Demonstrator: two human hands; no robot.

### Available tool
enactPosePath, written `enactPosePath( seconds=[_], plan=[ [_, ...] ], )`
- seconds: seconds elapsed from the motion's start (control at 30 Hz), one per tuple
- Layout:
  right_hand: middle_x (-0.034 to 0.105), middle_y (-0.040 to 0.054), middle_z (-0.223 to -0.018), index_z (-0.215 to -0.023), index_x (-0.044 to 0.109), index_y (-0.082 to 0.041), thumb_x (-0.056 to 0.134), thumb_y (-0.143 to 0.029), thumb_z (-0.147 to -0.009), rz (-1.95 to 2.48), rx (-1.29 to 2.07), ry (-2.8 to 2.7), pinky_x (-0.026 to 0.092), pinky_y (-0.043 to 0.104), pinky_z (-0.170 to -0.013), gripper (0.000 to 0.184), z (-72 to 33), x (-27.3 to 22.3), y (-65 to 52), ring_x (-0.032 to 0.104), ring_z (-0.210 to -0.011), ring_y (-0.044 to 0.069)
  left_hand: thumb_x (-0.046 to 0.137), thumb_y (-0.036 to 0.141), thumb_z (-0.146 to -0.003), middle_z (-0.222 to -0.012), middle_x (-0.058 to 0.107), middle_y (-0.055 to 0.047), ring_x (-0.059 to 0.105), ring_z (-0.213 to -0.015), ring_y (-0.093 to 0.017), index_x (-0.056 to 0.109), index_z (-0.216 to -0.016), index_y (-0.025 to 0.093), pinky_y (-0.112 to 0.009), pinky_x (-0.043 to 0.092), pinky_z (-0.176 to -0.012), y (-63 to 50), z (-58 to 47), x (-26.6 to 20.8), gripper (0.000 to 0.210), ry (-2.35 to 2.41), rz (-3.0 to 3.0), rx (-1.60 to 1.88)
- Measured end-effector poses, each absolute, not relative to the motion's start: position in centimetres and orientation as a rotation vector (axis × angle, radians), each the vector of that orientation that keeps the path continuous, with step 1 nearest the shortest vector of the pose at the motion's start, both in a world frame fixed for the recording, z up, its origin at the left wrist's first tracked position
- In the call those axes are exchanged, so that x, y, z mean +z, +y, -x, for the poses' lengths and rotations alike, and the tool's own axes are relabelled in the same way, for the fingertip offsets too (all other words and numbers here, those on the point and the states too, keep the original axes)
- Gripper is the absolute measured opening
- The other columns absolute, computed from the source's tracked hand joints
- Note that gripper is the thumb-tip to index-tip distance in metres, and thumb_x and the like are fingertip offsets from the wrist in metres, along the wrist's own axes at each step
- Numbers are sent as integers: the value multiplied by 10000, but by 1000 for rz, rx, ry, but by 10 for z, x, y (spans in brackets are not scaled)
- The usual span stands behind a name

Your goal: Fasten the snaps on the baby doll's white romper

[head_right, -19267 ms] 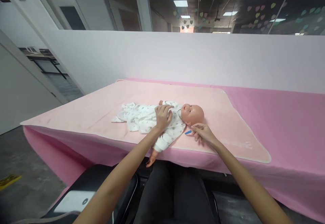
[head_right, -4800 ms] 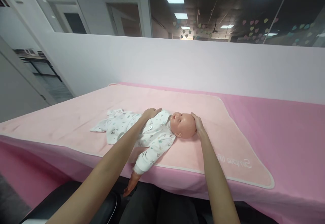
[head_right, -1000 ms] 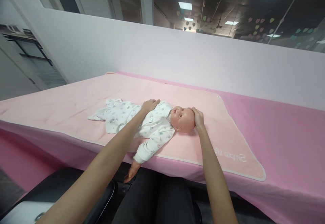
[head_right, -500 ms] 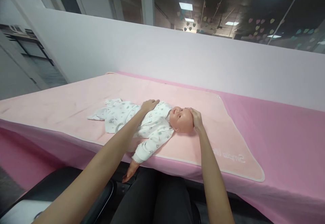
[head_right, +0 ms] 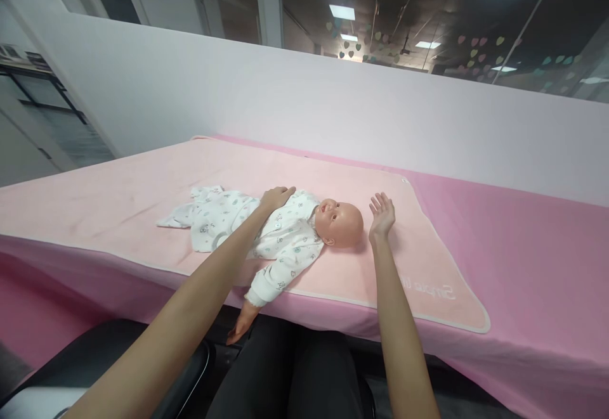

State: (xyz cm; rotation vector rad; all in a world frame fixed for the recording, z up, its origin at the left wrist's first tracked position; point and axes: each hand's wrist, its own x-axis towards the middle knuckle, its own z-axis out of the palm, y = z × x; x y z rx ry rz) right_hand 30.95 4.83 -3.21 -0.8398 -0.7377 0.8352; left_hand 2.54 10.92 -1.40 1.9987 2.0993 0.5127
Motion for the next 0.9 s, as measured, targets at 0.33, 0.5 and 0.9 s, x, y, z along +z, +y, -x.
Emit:
enactPosePath(
  seconds=[0.33,0.5,0.9],
  plan=[
    [695,52,-977,-854,706,-206,599,-448,-697,939,808,-1369,430,350,-907,308,-282,-23,28,595,-976,218,236,548,-830,-1063,660,-108,585,-1010,-281,651,-985,182,-340,399,-858,110,-25,-15,575,2102,-1988,518],
    [711,55,-882,-775,684,-176,591,-452,-681,1062,1034,-1037,491,322,-810,306,-286,-26,39,627,-896,214,227,543,-830,-1070,655,-112,582,-1003,-290,647,-998,178,-350,403,-847,109,-25,-14,582,2090,-1989,511],
    [692,82,-927,-855,654,-139,504,-468,-717,993,726,-1060,452,330,-879,386,-288,-20,36,629,-902,186,224,541,-826,-1071,652,-125,579,-998,-298,651,-970,170,-354,393,-845,107,-26,-12,584,2080,-1996,520]
  ],
)
